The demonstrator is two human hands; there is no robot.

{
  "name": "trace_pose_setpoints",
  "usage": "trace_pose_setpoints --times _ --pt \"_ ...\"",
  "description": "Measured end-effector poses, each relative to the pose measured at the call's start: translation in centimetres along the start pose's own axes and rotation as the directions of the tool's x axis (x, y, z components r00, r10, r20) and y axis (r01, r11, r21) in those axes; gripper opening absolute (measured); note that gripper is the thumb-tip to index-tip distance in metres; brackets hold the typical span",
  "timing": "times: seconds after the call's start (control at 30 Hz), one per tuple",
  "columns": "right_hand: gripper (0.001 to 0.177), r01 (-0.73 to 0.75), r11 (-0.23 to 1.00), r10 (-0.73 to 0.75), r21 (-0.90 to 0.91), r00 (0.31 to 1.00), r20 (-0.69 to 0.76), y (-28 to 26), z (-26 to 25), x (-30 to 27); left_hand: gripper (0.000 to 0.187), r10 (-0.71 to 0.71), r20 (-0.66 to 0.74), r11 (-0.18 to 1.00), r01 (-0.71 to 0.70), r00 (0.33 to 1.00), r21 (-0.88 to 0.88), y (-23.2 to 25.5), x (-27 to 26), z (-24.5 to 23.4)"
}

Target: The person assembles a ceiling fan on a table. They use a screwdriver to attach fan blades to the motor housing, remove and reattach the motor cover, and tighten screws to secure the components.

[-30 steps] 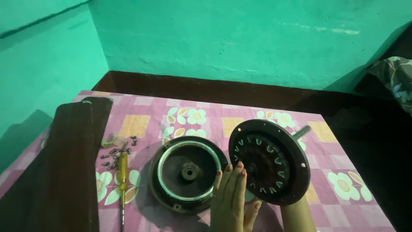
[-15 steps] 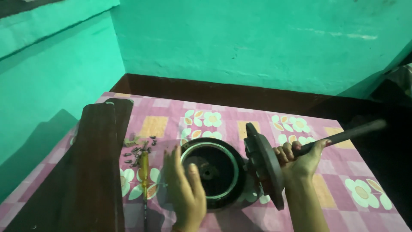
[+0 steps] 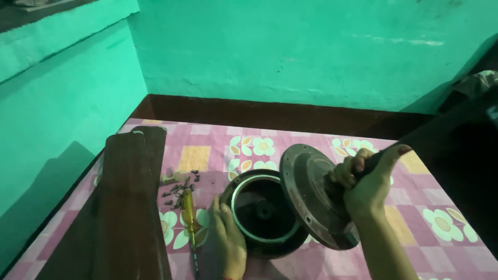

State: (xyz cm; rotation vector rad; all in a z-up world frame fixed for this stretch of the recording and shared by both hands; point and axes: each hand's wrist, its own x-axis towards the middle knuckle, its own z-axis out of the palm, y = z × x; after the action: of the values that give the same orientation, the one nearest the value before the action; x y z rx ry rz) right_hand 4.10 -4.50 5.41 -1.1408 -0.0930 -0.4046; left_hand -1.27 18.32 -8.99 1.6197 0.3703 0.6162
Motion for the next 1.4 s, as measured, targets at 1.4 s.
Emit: trace_pose_setpoints --times 1.4 --pt "0.069 -0.003 0.996 0.066 -0.087 0.686 0.725 9.9 5.1 -0.6 0.054 0.086 0.123 0.948 -0.044 0.989 -0.315 0.1 1.9 -1.3"
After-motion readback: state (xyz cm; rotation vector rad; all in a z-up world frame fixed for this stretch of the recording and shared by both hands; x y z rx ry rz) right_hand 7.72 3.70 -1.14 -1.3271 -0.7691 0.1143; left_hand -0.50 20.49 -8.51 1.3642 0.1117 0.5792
